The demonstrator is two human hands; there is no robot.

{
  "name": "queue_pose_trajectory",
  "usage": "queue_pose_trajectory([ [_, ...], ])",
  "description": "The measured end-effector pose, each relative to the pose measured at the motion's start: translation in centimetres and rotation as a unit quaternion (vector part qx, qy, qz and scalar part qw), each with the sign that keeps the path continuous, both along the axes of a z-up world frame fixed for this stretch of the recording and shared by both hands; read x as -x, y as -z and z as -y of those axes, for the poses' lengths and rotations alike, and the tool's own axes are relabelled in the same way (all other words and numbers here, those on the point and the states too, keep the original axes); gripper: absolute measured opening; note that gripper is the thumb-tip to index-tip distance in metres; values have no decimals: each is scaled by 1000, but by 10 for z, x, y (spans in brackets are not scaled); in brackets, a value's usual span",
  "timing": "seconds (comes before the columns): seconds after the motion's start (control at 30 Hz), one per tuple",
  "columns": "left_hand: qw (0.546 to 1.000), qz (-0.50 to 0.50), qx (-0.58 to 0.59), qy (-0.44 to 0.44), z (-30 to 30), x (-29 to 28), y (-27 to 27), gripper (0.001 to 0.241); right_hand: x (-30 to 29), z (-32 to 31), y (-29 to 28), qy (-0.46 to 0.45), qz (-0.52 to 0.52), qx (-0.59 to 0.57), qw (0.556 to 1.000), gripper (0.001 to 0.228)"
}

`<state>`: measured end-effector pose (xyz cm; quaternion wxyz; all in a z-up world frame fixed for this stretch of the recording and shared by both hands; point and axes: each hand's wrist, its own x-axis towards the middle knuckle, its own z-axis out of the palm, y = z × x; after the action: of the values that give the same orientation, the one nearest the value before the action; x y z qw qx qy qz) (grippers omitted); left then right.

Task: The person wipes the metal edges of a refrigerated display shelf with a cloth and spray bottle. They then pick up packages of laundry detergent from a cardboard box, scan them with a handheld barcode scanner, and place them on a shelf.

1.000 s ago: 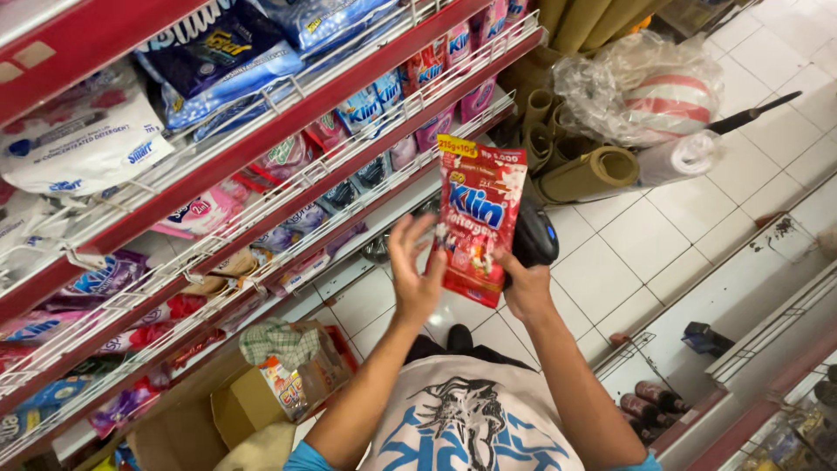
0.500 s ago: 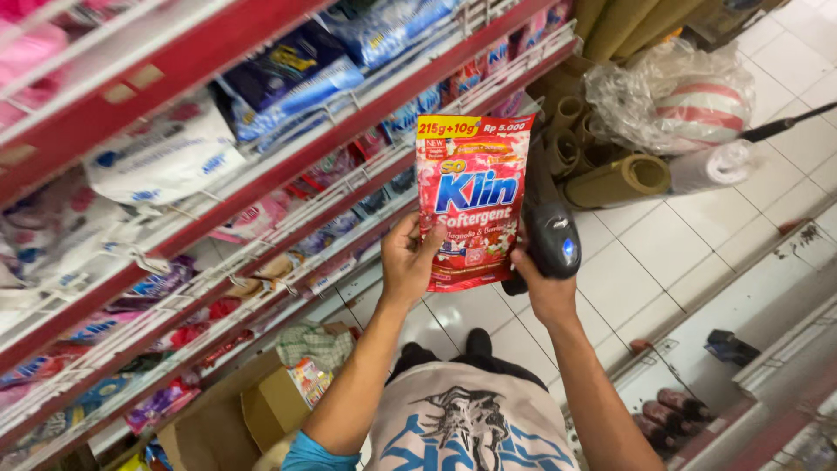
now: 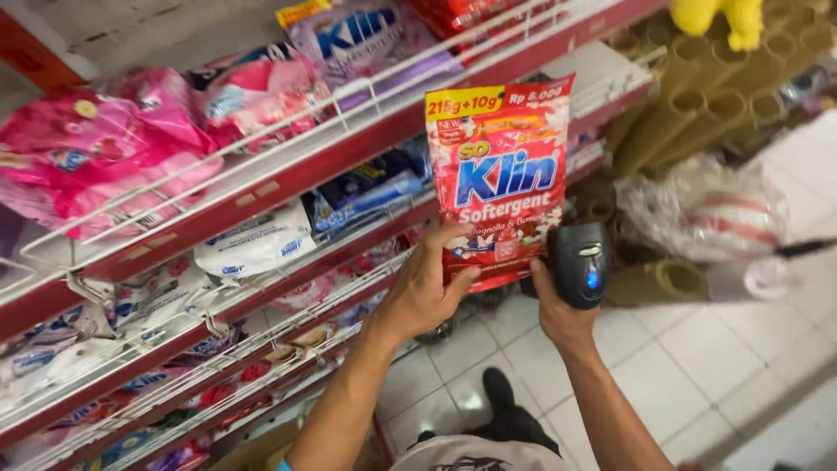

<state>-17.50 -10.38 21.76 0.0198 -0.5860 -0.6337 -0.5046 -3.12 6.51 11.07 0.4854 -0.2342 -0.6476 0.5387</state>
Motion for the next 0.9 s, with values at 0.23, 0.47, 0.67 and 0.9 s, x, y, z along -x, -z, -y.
queue_pose_trajectory([
  [0.23,990,-7,-64,-126,-40,17,-60,36,50,-77,-51,-36,-75,-123,989,36],
  [0.47,959,-68,-203,-185,-121,23,-76,22,67,-140,-98,-45,-144,-176,973,35],
  [0.67,969,-123,-188,-103,-180,27,-105,23,65,-197,-122,-53,-188,-201,960,19],
  [0.9,969,-187,-157,-35,-220,33,-149,37,61,-245,-160,12,-128,-277,952,47],
])
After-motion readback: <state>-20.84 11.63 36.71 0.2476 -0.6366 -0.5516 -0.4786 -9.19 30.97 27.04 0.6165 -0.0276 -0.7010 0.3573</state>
